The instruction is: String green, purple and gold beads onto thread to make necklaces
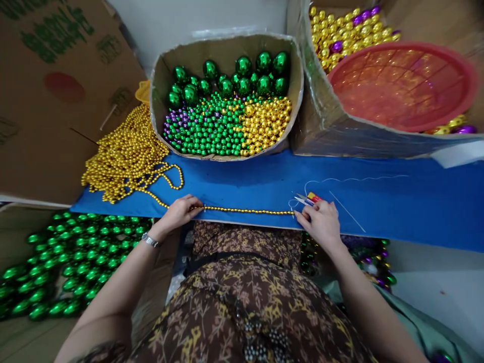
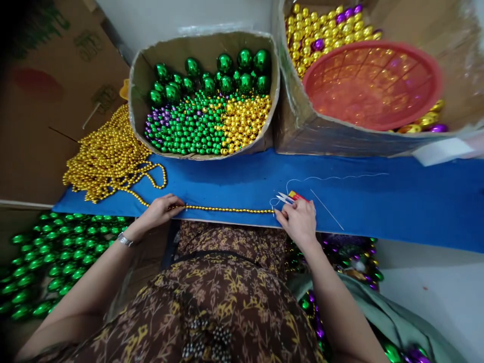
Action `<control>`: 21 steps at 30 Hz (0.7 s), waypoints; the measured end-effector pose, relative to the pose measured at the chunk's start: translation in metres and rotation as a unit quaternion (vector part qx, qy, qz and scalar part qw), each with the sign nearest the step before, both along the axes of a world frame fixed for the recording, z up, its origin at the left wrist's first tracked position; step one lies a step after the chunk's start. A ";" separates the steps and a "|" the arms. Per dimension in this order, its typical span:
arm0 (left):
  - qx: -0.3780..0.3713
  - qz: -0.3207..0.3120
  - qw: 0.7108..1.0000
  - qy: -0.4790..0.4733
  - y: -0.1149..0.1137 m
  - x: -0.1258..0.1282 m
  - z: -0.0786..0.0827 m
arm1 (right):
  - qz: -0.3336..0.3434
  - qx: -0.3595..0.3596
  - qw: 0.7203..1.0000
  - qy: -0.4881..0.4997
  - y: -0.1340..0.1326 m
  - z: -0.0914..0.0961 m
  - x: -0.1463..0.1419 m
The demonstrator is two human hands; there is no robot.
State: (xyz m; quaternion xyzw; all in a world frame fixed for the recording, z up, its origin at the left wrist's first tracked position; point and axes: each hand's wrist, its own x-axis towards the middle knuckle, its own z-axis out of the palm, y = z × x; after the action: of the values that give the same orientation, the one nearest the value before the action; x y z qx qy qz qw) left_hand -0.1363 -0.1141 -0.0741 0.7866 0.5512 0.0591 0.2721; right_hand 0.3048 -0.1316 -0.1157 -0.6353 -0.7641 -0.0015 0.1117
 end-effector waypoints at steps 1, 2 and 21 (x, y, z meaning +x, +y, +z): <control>-0.001 0.000 1.000 0.004 0.000 0.000 -0.001 | 0.000 0.000 1.000 0.000 0.000 0.000 0.000; -0.002 0.000 1.000 0.009 0.001 0.000 -0.001 | 0.000 0.001 1.000 0.000 0.000 -0.001 0.000; 0.002 0.045 0.998 -0.037 0.047 0.058 0.035 | 0.003 -0.001 1.000 -0.011 0.074 0.049 -0.075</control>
State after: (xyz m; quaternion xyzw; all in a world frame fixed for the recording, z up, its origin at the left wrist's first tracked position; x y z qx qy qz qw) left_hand -0.0781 -0.0671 -0.0386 0.7586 0.5756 0.1018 0.2879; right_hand 0.2298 -0.0573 -0.0668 -0.6328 -0.7674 -0.0075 0.1029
